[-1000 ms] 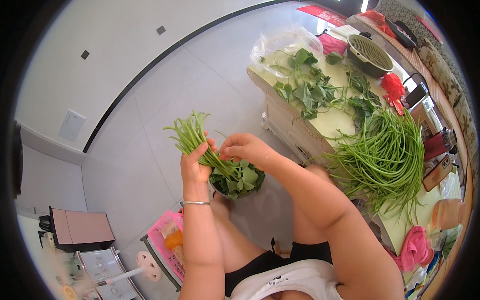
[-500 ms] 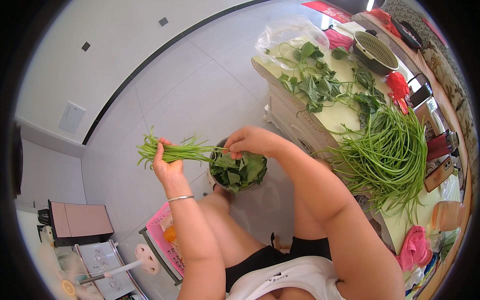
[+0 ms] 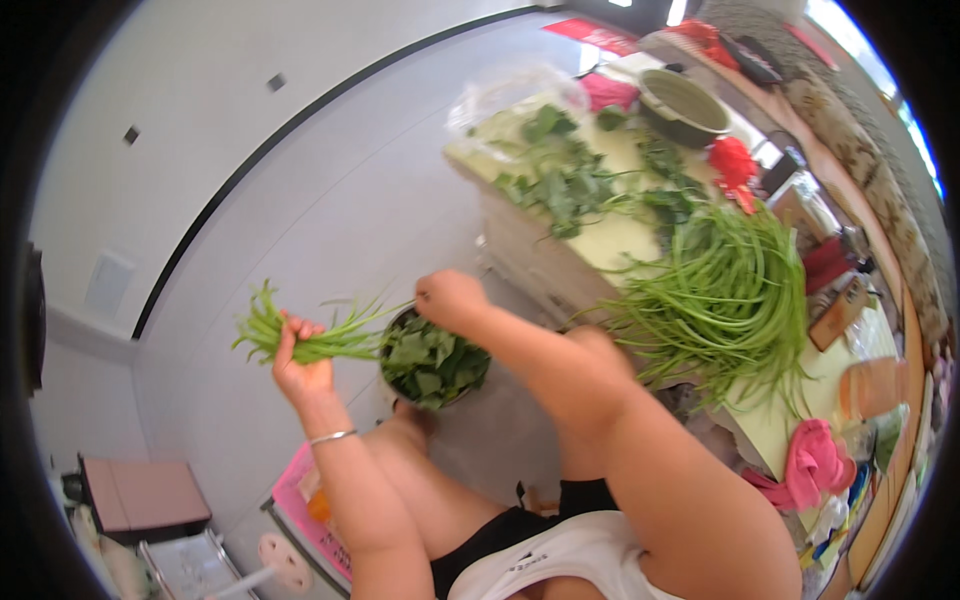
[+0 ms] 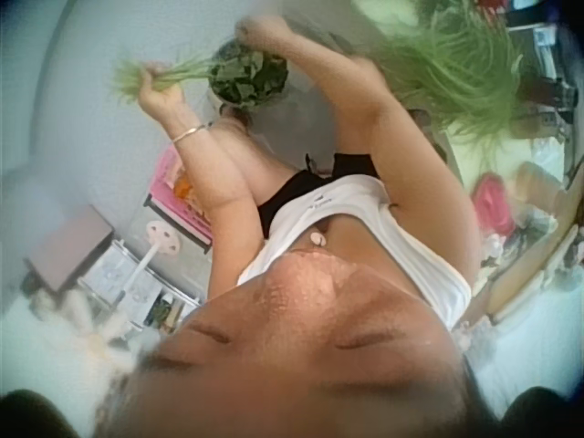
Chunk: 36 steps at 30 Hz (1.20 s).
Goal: The person picks leaves from stems by hand and sorts long green beans on a low coffee table.
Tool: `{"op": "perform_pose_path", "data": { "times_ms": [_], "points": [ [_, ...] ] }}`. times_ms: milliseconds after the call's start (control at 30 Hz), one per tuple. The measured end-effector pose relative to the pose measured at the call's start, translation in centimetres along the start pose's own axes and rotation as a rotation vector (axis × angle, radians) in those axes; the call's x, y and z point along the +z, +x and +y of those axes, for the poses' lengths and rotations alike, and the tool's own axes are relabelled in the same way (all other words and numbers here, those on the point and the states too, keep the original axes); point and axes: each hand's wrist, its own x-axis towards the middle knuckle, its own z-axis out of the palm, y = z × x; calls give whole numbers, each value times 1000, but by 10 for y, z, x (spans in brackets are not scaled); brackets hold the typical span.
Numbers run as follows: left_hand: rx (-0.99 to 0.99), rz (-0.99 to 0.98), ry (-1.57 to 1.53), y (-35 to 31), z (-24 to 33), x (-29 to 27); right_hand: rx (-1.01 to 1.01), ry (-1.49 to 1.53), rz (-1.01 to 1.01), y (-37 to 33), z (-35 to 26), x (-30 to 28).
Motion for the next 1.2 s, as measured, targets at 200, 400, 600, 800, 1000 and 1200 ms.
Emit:
{"op": "perform_pose_path", "data": {
  "times_ms": [200, 400, 600, 800, 1000, 1200],
  "points": [
    [7, -15, 7, 2, 1, 3, -111, 396, -291, 5, 9, 11],
    [28, 76, -85, 6, 14, -17, -183, 564, -452, 0, 2, -12],
    [-2, 37, -41, 0, 8, -9, -105, 61, -38, -9, -13, -4],
    [3, -125, 39, -9, -21, 28, 315, 643, 381, 12, 12, 12],
    [119, -70, -20, -8, 13, 7, 582, 1033, 446, 46, 57, 14],
    [45, -56, -40, -3, -6, 10, 507, 702, -173, 26, 59, 21]
  ]
}}
